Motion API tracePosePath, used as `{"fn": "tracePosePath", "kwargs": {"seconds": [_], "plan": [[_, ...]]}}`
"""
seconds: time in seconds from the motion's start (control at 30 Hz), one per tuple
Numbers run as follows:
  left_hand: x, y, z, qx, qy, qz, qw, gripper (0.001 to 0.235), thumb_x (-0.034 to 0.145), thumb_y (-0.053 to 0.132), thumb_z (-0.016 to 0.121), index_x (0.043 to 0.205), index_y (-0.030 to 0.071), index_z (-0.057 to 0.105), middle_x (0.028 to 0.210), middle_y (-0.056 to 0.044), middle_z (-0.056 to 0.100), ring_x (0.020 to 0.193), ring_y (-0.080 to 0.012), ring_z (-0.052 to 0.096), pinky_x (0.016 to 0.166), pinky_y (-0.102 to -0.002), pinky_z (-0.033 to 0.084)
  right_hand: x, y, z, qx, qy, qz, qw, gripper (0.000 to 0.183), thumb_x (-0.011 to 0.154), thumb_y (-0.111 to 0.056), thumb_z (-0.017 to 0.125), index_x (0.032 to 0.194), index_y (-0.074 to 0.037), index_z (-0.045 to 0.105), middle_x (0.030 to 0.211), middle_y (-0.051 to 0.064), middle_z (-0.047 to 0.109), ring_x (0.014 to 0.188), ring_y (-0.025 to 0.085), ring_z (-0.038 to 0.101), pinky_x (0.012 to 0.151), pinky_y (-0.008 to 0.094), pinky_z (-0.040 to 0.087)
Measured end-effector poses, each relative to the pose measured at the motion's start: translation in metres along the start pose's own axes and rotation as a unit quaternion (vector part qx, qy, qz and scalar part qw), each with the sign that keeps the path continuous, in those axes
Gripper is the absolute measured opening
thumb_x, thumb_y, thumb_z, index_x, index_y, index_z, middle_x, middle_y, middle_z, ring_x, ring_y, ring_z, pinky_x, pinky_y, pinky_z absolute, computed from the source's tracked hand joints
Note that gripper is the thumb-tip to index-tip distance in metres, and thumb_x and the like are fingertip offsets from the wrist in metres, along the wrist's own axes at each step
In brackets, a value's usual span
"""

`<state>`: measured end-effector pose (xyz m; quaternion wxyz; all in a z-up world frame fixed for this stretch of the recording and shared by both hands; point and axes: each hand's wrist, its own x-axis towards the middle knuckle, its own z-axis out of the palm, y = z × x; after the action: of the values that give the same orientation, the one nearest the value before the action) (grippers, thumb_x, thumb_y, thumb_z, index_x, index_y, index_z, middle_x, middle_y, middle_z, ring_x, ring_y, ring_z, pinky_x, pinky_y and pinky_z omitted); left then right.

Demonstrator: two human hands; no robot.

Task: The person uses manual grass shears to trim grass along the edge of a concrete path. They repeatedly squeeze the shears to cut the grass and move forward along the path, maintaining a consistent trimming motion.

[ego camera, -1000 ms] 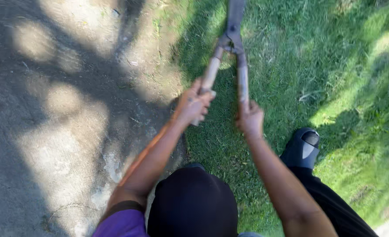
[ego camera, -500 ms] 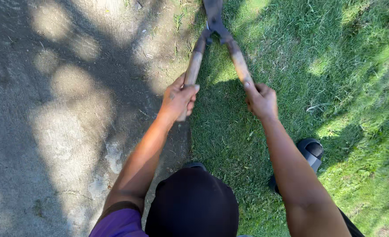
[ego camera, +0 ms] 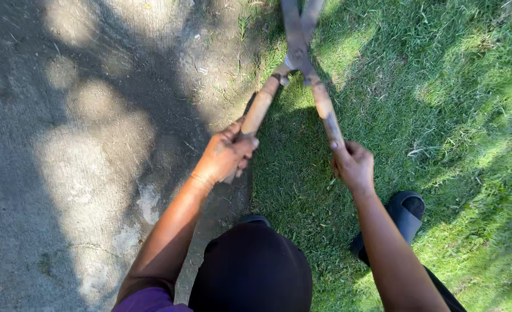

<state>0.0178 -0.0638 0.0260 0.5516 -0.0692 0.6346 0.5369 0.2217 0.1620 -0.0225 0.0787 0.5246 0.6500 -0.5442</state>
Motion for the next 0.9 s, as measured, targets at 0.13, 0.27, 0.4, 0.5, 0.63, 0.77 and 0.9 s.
{"fn": "tracePosePath", "kwargs": {"seconds": [0.13,0.27,0.4,0.5,0.63,0.77,0.9], "plan": [[0.029,0.02,0.015,-0.108,0.028,0.022,0.994,0.065,0.089,0.017,0.068,0.151,0.018,0.045,0.066,0.004,0.05,0.044,-0.0065,0.045,0.035,-0.024,0.038,0.041,-0.042,0.029,0.001,-0.015,0.012,1.0,0.052,0.094,-0.053,0.068,0.091,-0.001,0.065,0.058,0.002,0.057,0.04,0.01,0.053,0.034,0.027,0.037],[0.048,0.011,0.039,-0.117,0.033,0.081,0.989,0.051,0.096,0.018,0.068,0.14,0.001,0.048,0.071,0.002,0.052,0.048,-0.0091,0.049,0.037,-0.028,0.043,0.034,-0.051,0.055,0.106,0.0,0.002,0.994,0.053,0.094,-0.053,0.07,0.088,-0.001,0.06,0.059,0.001,0.055,0.039,0.012,0.048,0.033,0.029,0.034],[0.039,-0.002,0.02,-0.056,0.015,0.044,0.997,0.064,0.091,0.019,0.068,0.151,0.019,0.045,0.069,0.003,0.053,0.046,-0.0067,0.049,0.036,-0.026,0.043,0.009,-0.035,0.036,0.064,0.007,0.041,0.997,0.044,0.092,-0.051,0.069,0.092,-0.007,0.066,0.058,0.001,0.059,0.039,0.01,0.05,0.033,0.026,0.036],[0.031,0.005,-0.004,-0.041,-0.004,0.009,0.999,0.067,0.088,0.017,0.067,0.151,0.021,0.046,0.068,0.003,0.051,0.044,-0.0059,0.044,0.035,-0.025,0.038,0.016,-0.031,0.015,0.023,-0.003,0.024,0.999,0.046,0.095,-0.048,0.069,0.093,-0.003,0.065,0.059,0.002,0.06,0.039,0.01,0.051,0.033,0.025,0.036],[0.043,0.038,0.004,-0.005,0.004,0.017,1.0,0.062,0.092,0.018,0.067,0.15,0.016,0.047,0.07,0.002,0.052,0.046,-0.0066,0.045,0.036,-0.025,0.041,0.052,-0.044,0.012,0.069,-0.016,0.034,0.997,0.044,0.096,-0.048,0.069,0.096,-0.004,0.063,0.059,0.0,0.056,0.039,0.009,0.048,0.032,0.026,0.036],[0.058,0.038,0.052,-0.058,0.053,0.066,0.995,0.066,0.092,0.017,0.065,0.152,0.017,0.038,0.069,0.001,0.052,0.045,-0.009,0.045,0.034,-0.027,0.041,0.054,-0.04,0.051,0.128,0.009,0.046,0.991,0.04,0.097,-0.045,0.067,0.091,-0.006,0.061,0.059,-0.001,0.058,0.038,0.009,0.051,0.03,0.027,0.037],[0.044,0.005,0.074,-0.019,0.024,0.097,0.995,0.064,0.096,0.019,0.062,0.154,0.016,0.036,0.069,0.001,0.053,0.047,-0.0082,0.051,0.036,-0.025,0.046,0.011,-0.02,0.07,0.204,0.01,0.074,0.976,0.042,0.1,-0.045,0.064,0.088,-0.005,0.056,0.057,0.0,0.055,0.037,0.009,0.05,0.029,0.026,0.034]]}}
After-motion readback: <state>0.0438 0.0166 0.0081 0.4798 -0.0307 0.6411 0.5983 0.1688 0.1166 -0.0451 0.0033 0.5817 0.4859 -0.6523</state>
